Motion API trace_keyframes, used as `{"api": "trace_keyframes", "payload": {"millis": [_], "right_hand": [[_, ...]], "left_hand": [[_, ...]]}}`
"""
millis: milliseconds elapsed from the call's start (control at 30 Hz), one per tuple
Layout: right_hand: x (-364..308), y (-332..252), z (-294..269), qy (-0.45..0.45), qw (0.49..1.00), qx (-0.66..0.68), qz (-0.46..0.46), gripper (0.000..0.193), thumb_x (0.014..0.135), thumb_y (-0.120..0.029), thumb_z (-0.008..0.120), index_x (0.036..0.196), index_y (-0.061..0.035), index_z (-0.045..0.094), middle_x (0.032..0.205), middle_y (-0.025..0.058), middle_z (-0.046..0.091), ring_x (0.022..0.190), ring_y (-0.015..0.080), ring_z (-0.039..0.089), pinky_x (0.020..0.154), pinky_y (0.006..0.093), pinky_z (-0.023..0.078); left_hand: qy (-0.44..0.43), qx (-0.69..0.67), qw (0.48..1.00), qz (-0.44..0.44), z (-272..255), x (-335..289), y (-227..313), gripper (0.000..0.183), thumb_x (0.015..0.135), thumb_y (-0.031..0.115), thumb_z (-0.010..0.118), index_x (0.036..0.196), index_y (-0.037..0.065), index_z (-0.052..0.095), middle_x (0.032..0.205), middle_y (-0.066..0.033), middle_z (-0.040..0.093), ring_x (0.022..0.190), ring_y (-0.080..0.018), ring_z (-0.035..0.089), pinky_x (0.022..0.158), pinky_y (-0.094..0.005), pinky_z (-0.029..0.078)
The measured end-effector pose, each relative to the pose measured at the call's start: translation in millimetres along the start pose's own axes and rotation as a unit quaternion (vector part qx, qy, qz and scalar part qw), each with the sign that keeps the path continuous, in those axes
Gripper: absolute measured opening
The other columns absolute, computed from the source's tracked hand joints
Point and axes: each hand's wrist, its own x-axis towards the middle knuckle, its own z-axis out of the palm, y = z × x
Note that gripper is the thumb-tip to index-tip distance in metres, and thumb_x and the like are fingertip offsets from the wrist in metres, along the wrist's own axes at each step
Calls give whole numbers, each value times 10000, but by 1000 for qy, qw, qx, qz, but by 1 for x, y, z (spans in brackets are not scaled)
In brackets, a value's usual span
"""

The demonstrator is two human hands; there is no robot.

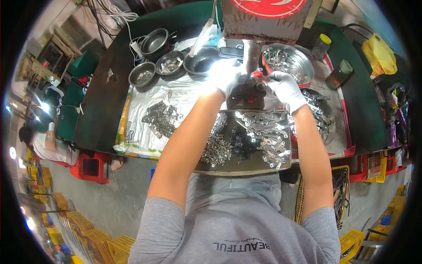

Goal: The recorder is assembling small metal parts by hand, inserting pins and components into a larger metal bracket, then using a press machine.

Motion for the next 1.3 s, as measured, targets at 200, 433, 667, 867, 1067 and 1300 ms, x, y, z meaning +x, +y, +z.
{"api": "trace_keyframes", "payload": {"millis": [200,433,667,867,1067,1300], "right_hand": [[-77,7,-19,-1,994,99,-47,203,890,-178,687,935,19,667,760,39,637,700,123,566,657,286,460],[-124,-30,19,-38,992,2,-124,112,856,-95,696,873,8,657,730,74,642,661,121,563,637,292,463],[-153,-33,55,17,991,85,-104,118,926,-110,677,923,4,644,737,30,629,664,75,530,615,251,447],[-147,-50,36,-48,990,7,-130,127,858,-94,716,827,14,657,700,111,635,616,164,565,612,306,471],[-146,-55,39,-40,973,-93,-206,149,869,-132,711,863,8,660,713,123,629,613,216,568,622,330,474],[-154,-46,47,-48,987,-13,-152,149,864,-118,724,850,10,649,715,101,629,626,164,553,613,311,456]], "left_hand": [[-45,-401,905,-133,-24,-81,45,302,965,269,639,1163,44,608,964,-31,654,714,-96,608,597,-206,491],[-103,-420,896,-104,-29,-142,82,291,970,275,632,1165,59,635,884,-15,669,775,-83,622,621,-248,510],[13,-489,861,-138,-30,-163,79,259,969,273,644,1105,55,672,881,-20,692,713,-62,616,553,-198,459],[-73,-452,877,-147,-40,-177,76,296,974,254,636,1175,37,649,924,-22,682,791,-69,636,633,-221,523],[-91,-454,875,-144,-47,-181,72,288,974,251,636,1148,23,659,903,-19,678,759,-66,630,629,-216,525],[-34,-510,843,-165,-39,-188,64,290,969,246,648,1136,9,643,917,-51,672,795,-114,653,672,-237,549]]}}
